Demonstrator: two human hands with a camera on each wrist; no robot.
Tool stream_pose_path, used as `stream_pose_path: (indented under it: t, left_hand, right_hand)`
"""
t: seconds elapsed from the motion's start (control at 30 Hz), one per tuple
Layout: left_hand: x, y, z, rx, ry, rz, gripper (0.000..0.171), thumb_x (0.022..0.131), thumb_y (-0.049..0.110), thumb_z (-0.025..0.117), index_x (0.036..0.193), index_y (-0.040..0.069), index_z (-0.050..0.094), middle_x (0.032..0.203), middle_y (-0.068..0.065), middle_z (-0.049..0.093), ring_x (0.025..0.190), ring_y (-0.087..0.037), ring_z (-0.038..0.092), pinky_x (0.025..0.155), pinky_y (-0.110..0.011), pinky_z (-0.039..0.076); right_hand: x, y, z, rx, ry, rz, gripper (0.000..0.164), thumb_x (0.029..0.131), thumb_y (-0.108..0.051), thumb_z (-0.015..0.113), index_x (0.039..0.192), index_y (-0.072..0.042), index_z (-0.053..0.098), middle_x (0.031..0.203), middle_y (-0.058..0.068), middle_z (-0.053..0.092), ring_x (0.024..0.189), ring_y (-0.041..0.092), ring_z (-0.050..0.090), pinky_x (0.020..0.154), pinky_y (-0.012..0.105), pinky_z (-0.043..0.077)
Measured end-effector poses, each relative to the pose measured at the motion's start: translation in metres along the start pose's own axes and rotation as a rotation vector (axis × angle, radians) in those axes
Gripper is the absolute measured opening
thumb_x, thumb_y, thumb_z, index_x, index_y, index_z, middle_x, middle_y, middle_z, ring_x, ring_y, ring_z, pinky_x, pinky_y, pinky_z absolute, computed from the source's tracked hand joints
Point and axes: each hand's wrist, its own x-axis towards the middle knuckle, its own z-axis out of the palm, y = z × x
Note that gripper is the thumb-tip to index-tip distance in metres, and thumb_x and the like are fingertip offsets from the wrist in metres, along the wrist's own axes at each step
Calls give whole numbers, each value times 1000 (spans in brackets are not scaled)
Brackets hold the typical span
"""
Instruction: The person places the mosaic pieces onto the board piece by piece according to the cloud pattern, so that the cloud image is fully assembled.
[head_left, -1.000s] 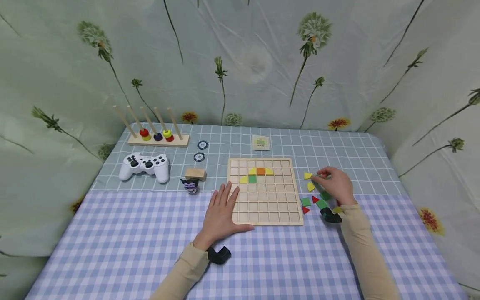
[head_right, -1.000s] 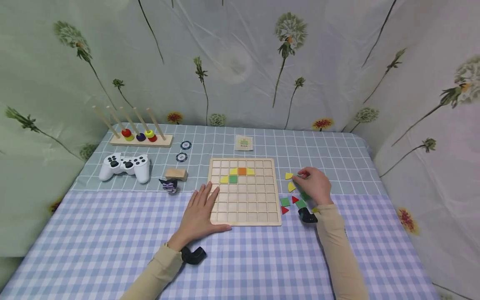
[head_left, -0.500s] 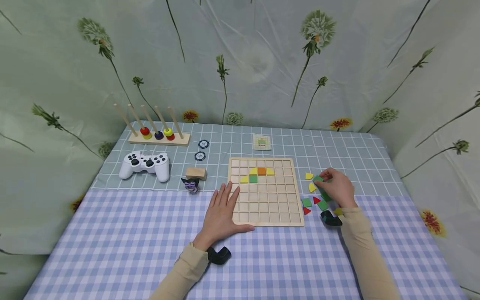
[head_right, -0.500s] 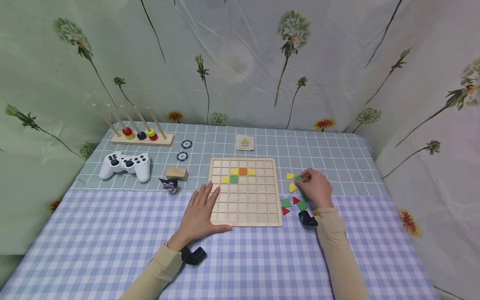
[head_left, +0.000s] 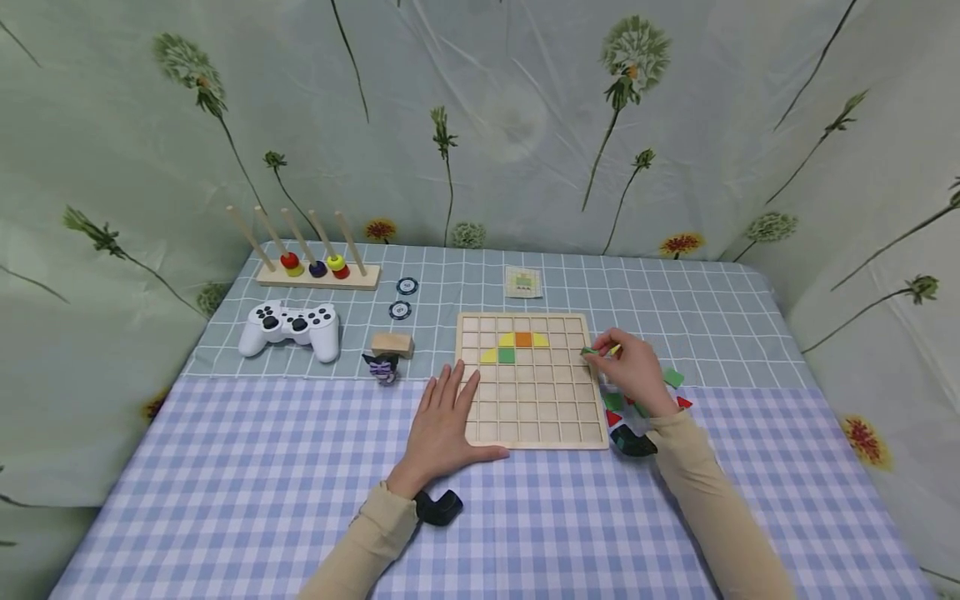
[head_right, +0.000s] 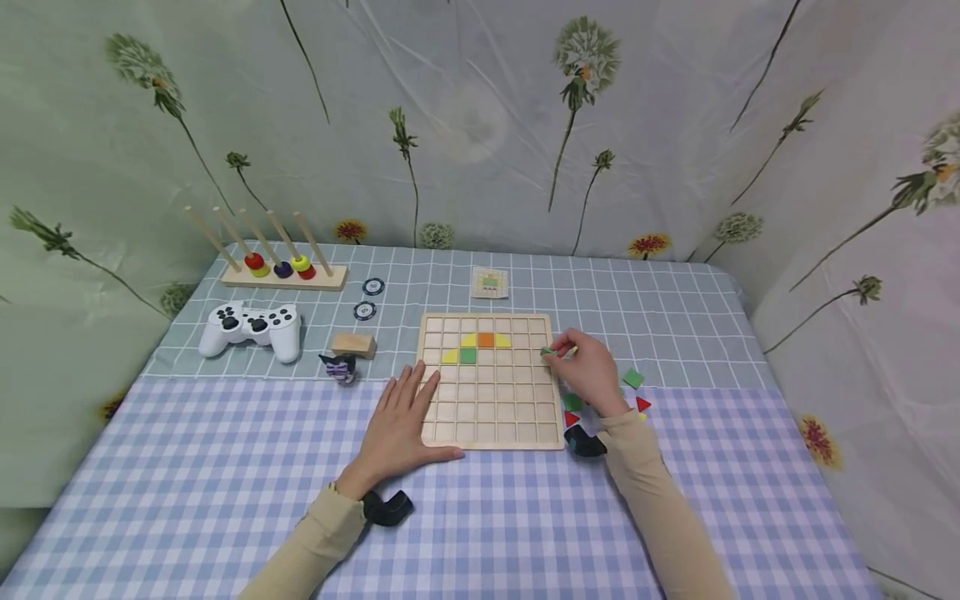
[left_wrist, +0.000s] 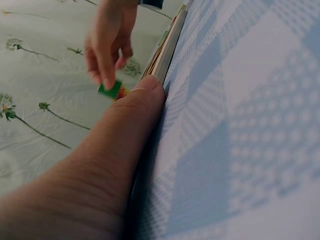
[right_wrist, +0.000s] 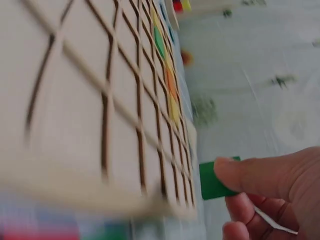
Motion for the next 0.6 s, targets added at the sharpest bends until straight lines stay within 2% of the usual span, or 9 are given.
stream_pose_path:
  t: [0.17, 0.3, 0.5, 0.6]
  left_hand:
    - [0, 0, 0, -4, 11, 2, 119, 64, 83, 57, 151, 8, 26, 156, -16, 15, 142, -32, 8, 114, -44, 6]
    - [1, 0, 1, -9, 20, 8, 118, 65, 84, 55, 150, 7, 27, 155, -17, 16, 142, -33, 10, 114, -45, 7]
    - [1, 0, 1, -1, 20, 10, 118, 65, 86, 52, 150, 7, 27, 155, -17, 16, 142, -33, 10, 114, -46, 7]
    - [1, 1, -1, 0, 19, 8, 118, 65, 84, 54, 150, 7, 27, 155, -17, 16, 142, -33, 10, 114, -46, 8]
  right_hand:
    - [8, -21, 24, 58, -87, -50, 13, 82, -17, 76, 87, -8, 68, 78, 2, 63, 58, 17, 46, 51, 30, 35]
    - [13, -31, 38, 95, -124, -79, 12, 83, -17, 75, 89, -8, 70, 79, 1, 63, 56, 16, 44, 50, 30, 35]
    - [22, -39, 49, 108, -155, -79, 9, 85, -16, 73, 89, -9, 71, 81, 1, 64, 58, 18, 46, 54, 31, 38]
    - [26, -41, 54, 89, -167, -57, 9, 84, -17, 73, 89, -9, 72, 82, 0, 64, 61, 18, 47, 56, 31, 38]
